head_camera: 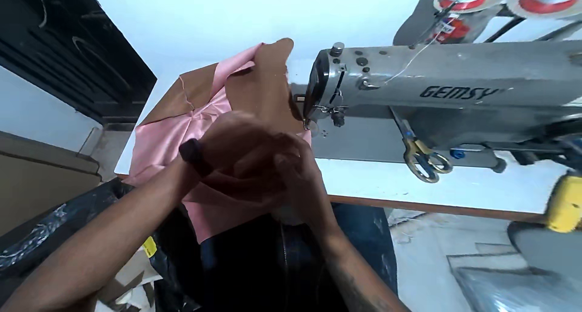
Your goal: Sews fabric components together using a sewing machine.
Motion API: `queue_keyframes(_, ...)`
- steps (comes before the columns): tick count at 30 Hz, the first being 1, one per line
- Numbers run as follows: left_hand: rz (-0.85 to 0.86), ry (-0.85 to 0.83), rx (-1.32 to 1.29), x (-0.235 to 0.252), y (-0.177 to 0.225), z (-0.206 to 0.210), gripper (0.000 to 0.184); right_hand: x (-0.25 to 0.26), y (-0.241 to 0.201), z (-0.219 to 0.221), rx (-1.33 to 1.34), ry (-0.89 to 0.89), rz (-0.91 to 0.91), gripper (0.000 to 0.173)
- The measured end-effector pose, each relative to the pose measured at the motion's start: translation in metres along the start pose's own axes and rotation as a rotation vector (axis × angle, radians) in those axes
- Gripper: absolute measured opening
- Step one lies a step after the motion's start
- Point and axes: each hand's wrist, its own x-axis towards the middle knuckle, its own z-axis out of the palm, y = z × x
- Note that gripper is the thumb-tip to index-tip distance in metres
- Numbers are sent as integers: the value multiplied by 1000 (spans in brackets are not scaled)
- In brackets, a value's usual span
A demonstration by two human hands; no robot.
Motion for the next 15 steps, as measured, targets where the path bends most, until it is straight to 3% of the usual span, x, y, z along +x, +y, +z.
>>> queue_keyframes(3,97,54,-3,-1,40,10,18,-1,2,-9,67,86,24,42)
queue_keyframes(5,163,118,-89,-10,39,36,24,-7,8,-18,134,125,37,36)
queue_keyframes(8,31,76,-311,-16,40,18,20,-13,23,-27,202,121,42,20)
queue_keyframes(11,-171,230,-200,8,-4,-3,24,-16,23,-35,188,73,61,19)
queue_keyframes(13,-136,131,-84,38,-49,-6,34,-21,17,-41,173,21,70,19)
queue_keyframes(15,-62,-109,53,66,-92,-2,48,-21,16,-51,164,-9,74,20)
